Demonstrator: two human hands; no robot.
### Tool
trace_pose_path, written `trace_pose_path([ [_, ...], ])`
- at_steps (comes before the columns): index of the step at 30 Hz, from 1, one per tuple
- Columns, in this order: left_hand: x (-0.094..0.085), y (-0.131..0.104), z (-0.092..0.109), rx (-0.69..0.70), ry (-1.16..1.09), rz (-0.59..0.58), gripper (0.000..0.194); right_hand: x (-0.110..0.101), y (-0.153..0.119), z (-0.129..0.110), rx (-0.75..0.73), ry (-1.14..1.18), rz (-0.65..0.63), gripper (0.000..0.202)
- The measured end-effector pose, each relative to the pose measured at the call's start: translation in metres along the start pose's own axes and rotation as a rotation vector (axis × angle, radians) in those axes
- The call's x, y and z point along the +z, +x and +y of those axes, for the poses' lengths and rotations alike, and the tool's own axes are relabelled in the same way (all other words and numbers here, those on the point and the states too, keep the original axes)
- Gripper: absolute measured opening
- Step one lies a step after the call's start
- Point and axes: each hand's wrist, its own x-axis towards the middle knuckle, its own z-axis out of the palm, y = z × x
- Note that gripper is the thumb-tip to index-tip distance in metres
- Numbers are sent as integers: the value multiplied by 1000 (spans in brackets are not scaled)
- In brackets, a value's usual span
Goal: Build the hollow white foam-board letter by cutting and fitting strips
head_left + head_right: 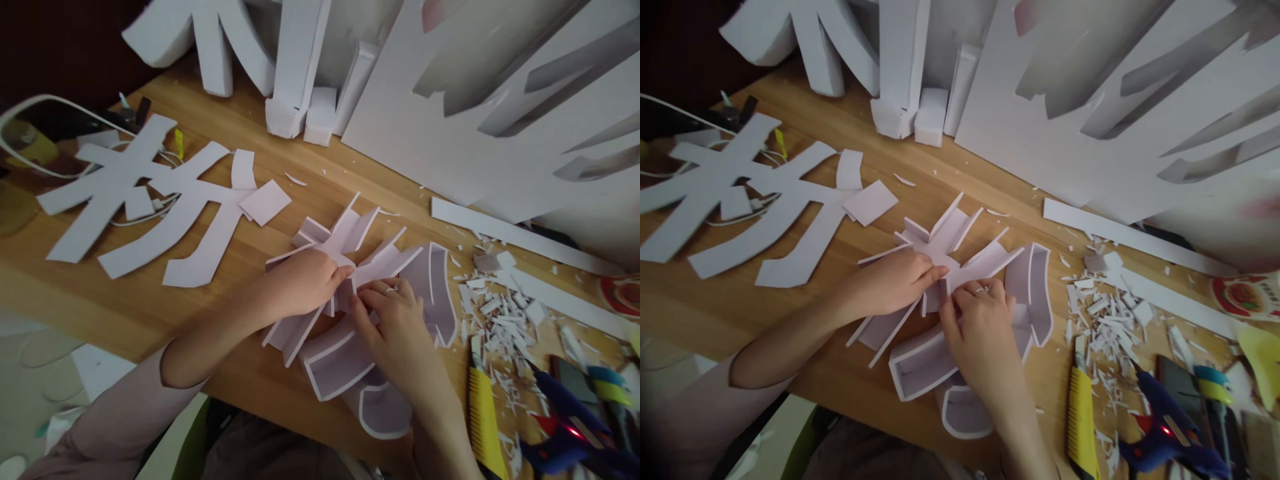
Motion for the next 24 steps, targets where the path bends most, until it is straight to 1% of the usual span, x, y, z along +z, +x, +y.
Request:
trace_pose_path([
  [3,-2,0,1,-5,-23,-12,58,1,1,1,-30,-65,-4,32],
  [7,-3,-2,1,0,-33,-2,58,-2,4,-1,-93,-152,2,29],
  [10,-3,-2,2,-10,-24,-1,59,-1,5,-2,-110,-205,6,26],
  [12,-3,-2,2,-18,-20,-2,60,1,5,-2,-106,-176,17,27],
  [15,-3,-2,3,-14,-21,-5,60,5,5,2,-87,-67,37,29],
  [19,-4,-2,5,-26,5,-6,62,3,5,7,-81,94,-28,31],
  [24,-1,-2,4,-29,31,-12,59,-3,6,8,-72,192,-94,33],
])
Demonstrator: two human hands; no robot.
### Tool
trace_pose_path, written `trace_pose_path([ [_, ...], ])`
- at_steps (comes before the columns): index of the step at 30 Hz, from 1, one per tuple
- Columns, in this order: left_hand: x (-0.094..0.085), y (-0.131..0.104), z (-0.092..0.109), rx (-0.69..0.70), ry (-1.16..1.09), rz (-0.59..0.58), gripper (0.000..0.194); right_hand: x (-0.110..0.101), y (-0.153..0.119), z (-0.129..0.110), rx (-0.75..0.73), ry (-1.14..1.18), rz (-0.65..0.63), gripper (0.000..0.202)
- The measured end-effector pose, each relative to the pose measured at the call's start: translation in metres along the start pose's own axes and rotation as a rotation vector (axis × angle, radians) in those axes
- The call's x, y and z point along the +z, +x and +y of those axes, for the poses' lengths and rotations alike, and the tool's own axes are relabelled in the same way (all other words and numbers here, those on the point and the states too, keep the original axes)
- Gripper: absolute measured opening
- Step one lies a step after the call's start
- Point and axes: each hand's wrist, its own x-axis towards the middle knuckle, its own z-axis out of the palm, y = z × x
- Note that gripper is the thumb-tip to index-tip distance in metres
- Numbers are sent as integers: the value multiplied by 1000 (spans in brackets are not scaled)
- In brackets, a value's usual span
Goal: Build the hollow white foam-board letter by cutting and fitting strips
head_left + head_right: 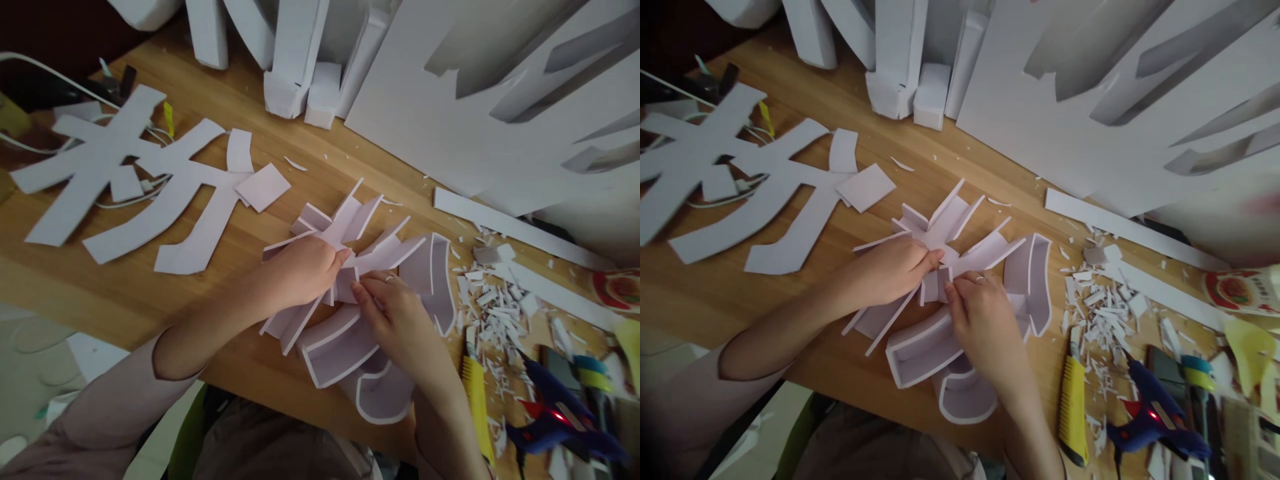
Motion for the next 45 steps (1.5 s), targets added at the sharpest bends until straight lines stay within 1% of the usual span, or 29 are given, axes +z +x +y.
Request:
trace_pose_path([
  [4,3,1,-2,51,3,-1,51,-2,2,-1,16,46,-24,33],
  [6,3,1,-2,63,5,1,51,-3,2,-2,21,41,-23,34],
  [11,1,1,-2,29,-11,-7,50,-2,2,-4,15,8,-19,33],
  [18,4,2,-6,15,-57,32,49,-1,2,-4,1,-57,13,33],
  [24,6,2,-11,104,-66,31,46,3,1,-2,-15,-85,23,34],
  [27,5,2,-9,117,-73,36,45,5,0,-3,-33,-152,92,33],
  [30,2,2,-8,94,-130,13,45,-1,-5,-9,-56,-237,228,32],
  [31,0,1,-8,100,-148,7,45,-6,-9,-11,-59,-231,271,32],
  [33,-7,-4,-7,140,-151,-1,45,-17,-19,-14,-43,-133,339,32],
  [34,-12,-8,-5,161,-147,-1,45,-23,-25,-15,-29,-53,364,33],
  [36,-22,-19,2,150,-198,23,43,-33,-39,-13,-6,109,390,34],
  [39,-34,-42,23,16,-498,80,42,-38,-59,-9,-25,265,353,37],
  [40,-36,-49,32,-16,-574,61,45,-37,-64,-9,-44,305,330,37],
  [42,-34,-61,51,-52,-636,-59,50,-35,-74,-9,-83,370,290,38],
  [44,-25,-70,68,-77,-672,-196,49,-33,-85,-10,-120,406,259,39],
  [45,-19,-74,76,-85,-694,-235,47,-32,-91,-8,-127,411,257,39],
])
